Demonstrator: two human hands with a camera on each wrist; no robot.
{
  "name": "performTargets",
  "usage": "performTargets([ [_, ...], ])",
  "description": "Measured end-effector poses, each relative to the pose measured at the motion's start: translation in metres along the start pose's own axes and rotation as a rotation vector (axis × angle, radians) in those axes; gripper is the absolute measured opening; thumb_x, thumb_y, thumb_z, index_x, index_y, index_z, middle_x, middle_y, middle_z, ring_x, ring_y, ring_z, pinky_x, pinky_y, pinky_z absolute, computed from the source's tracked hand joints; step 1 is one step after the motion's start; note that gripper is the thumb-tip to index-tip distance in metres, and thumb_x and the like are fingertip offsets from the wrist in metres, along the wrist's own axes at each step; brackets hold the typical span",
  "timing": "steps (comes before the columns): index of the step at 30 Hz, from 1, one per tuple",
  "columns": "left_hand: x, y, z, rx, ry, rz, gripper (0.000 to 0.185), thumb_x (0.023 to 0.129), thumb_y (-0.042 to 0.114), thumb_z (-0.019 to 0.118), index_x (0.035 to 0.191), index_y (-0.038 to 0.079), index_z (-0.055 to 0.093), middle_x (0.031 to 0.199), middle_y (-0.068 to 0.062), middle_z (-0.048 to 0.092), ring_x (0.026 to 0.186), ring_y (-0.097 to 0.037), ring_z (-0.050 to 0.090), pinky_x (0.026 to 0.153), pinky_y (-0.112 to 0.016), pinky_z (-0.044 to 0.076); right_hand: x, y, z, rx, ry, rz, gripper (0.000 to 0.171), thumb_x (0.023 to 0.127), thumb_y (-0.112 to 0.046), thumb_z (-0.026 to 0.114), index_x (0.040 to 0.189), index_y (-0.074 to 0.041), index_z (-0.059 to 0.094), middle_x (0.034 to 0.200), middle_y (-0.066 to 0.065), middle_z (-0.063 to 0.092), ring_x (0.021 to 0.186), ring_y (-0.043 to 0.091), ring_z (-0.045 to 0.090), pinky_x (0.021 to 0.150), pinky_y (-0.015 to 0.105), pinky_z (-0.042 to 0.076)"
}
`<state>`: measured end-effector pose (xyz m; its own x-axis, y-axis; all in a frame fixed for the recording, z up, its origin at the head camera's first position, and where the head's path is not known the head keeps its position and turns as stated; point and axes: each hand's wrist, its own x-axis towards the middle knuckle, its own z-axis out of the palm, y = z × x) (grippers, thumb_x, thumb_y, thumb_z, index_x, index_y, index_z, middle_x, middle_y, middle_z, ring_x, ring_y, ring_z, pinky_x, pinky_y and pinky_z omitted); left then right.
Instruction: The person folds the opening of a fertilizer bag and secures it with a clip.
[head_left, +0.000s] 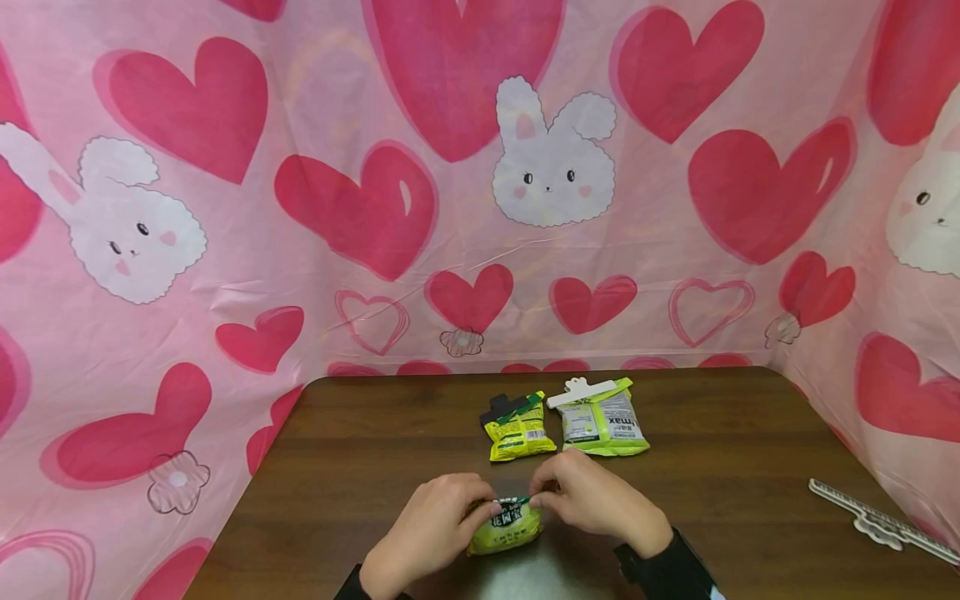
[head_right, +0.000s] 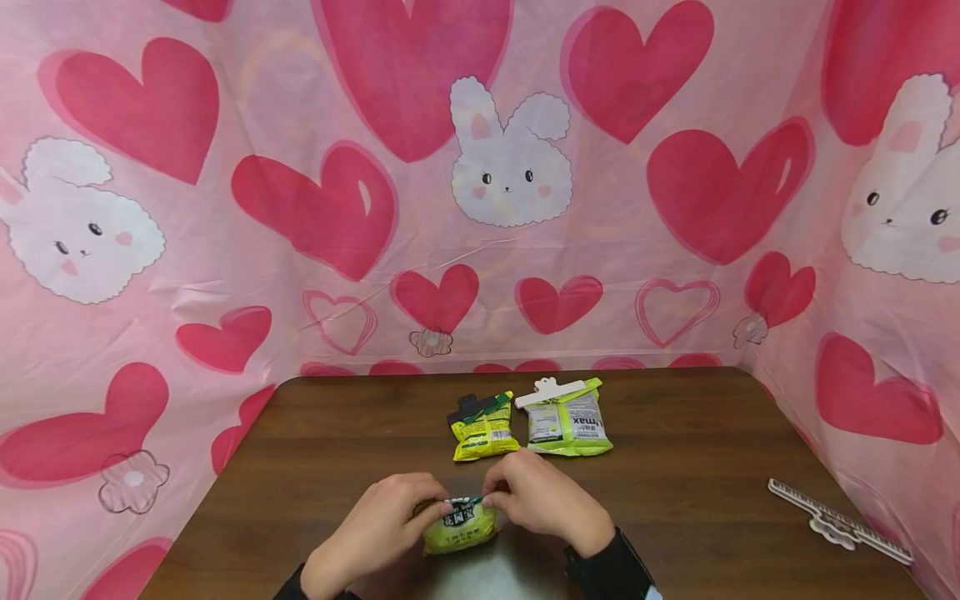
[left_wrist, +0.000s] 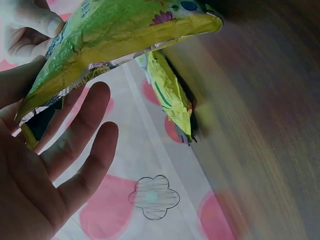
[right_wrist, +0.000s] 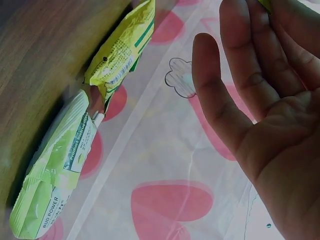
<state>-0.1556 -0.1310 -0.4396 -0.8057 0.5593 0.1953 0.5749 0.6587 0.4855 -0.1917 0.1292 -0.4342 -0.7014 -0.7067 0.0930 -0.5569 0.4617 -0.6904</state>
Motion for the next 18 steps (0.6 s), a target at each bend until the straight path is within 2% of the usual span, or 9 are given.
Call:
performTargets([
  [10, 0.0009, 0.0021, -0.0001, -0.030, -0.028, -0.019, 0.011, 0.104, 0.028, 0.070, 0.096, 0.026, 0.076, 0.092, 0.021, 0.066, 0.079, 0.004, 0.059, 0.069, -0.026, 0.051, -0.0001, 0.0004, -0.0003, 0.005, -0.007, 0.023, 0.008, 0.097, -0.013, 0.078, 0.092, -0.019, 0.080, 0.086, -0.017, 0.069, 0.076, 0.000, 0.060, 0.069, 0.026, 0.052],
  [18, 0.0020, 0.0004, 0.0015, -0.056, -0.035, -0.005, 0.011, 0.104, 0.026, 0.070, 0.095, 0.025, 0.075, 0.088, 0.022, 0.064, 0.074, 0.004, 0.056, 0.066, -0.024, 0.048, -0.0006, 0.0012, 0.0002, 0.020, -0.021, 0.044, 0.008, 0.097, -0.013, 0.077, 0.093, -0.018, 0.081, 0.087, -0.018, 0.069, 0.076, 0.000, 0.060, 0.070, 0.026, 0.052],
])
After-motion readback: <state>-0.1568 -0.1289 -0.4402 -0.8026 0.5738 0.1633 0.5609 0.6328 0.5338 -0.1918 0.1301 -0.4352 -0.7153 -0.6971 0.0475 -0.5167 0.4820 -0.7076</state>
